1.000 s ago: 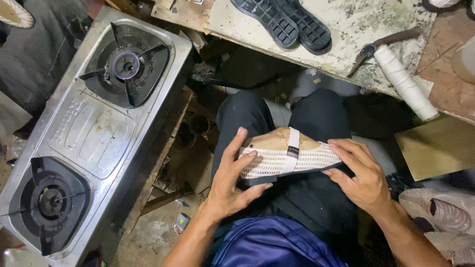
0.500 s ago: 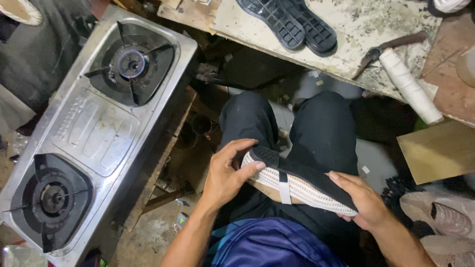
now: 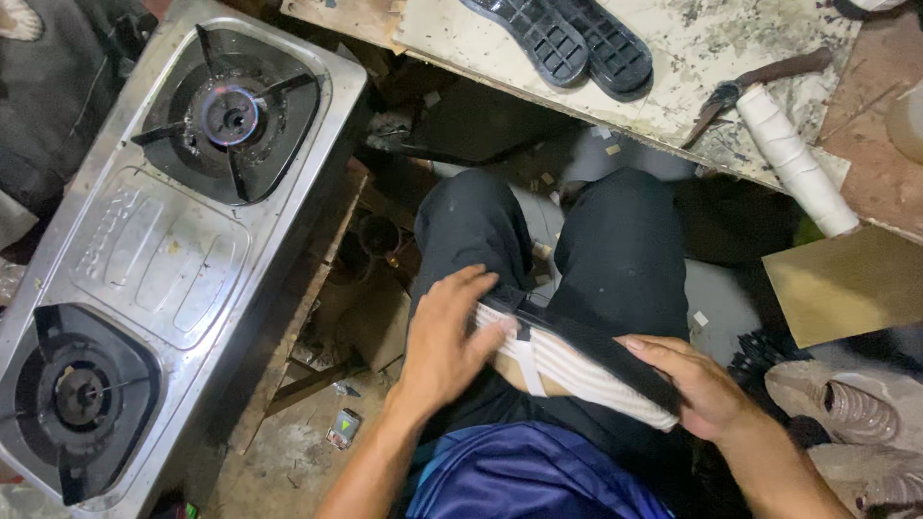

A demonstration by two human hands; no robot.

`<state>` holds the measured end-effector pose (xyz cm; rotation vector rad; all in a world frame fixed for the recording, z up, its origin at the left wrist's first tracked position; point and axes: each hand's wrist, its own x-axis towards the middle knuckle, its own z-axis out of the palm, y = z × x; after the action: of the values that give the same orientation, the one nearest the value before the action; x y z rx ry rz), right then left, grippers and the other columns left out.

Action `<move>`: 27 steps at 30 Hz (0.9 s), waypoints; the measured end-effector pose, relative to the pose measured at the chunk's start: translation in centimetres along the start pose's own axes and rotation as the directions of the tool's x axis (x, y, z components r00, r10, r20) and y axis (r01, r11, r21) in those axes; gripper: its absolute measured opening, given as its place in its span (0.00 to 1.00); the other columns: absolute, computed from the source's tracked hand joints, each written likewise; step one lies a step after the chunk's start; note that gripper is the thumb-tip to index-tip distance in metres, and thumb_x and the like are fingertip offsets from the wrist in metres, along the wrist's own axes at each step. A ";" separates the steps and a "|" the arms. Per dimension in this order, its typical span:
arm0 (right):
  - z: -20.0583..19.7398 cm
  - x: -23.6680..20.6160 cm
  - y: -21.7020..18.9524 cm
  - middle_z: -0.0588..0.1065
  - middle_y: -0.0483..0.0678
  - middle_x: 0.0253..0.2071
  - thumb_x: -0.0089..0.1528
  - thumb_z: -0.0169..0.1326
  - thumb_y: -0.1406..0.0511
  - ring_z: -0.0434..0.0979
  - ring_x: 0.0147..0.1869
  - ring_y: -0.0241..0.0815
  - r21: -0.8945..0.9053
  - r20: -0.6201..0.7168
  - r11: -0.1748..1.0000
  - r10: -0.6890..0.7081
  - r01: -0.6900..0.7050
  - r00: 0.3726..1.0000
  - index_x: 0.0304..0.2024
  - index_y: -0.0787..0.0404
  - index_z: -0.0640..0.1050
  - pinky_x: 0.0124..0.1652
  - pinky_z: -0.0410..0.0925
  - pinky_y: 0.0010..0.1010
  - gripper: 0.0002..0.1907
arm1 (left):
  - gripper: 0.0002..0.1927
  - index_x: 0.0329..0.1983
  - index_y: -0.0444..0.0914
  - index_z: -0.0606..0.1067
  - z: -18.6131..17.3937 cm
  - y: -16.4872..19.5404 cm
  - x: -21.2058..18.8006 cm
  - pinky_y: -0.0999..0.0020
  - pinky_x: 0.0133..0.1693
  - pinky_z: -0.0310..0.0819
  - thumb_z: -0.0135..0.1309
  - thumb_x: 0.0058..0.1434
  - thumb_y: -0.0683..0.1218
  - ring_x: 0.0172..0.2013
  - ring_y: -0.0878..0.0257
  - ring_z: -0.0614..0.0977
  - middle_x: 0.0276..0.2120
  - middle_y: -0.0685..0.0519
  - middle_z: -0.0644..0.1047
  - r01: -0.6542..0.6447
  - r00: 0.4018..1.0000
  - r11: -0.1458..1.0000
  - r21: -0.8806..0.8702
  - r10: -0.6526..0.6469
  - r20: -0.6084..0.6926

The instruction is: The person sits on the floor holding a woven shoe upper, heats it over a small gas burner flame, then presses and aligns a black rubber sole onto the heated upper, working the edges by hand. They set finished shoes on the table and pick up the next upper and sole to repeat the process.

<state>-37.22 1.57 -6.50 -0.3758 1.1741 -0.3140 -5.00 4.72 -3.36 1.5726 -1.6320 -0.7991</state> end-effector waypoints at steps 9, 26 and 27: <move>0.7 -1.1 2.5 0.80 0.64 0.30 0.67 0.41 0.50 0.80 0.22 0.48 0.235 0.172 0.957 -0.212 0.170 0.962 0.53 0.71 0.75 0.21 0.70 0.34 0.31 | 0.52 0.66 0.39 0.67 2.2 1.0 -0.9 0.41 0.65 0.52 0.72 0.32 0.44 0.69 0.29 0.57 0.69 0.33 0.58 -0.279 0.958 0.873 0.401 0.223 0.181; 1.6 1.5 4.9 0.75 0.59 0.58 0.66 0.48 0.53 0.74 0.59 0.47 -0.227 0.103 0.796 -0.554 0.561 0.826 0.66 0.72 0.68 0.52 0.69 0.38 0.34 | 0.36 0.69 0.23 0.65 5.0 2.6 -1.6 0.61 0.57 0.70 0.54 0.67 0.54 0.55 0.54 0.77 0.57 0.38 0.75 0.621 0.783 0.322 -0.715 -0.214 0.584; 1.5 1.5 5.3 0.70 0.57 0.64 0.66 0.48 0.52 0.69 0.66 0.48 -0.276 0.115 0.770 -0.567 0.575 0.815 0.68 0.71 0.65 0.59 0.64 0.38 0.36 | 0.36 0.69 0.24 0.64 5.6 2.4 -1.7 0.61 0.57 0.70 0.54 0.67 0.54 0.55 0.54 0.77 0.57 0.39 0.75 0.633 0.774 0.289 -0.718 -0.228 0.591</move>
<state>-35.11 5.85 -9.58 -1.0156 1.0602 -0.6640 -11.04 6.34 -4.58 1.0145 -0.5846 -2.0092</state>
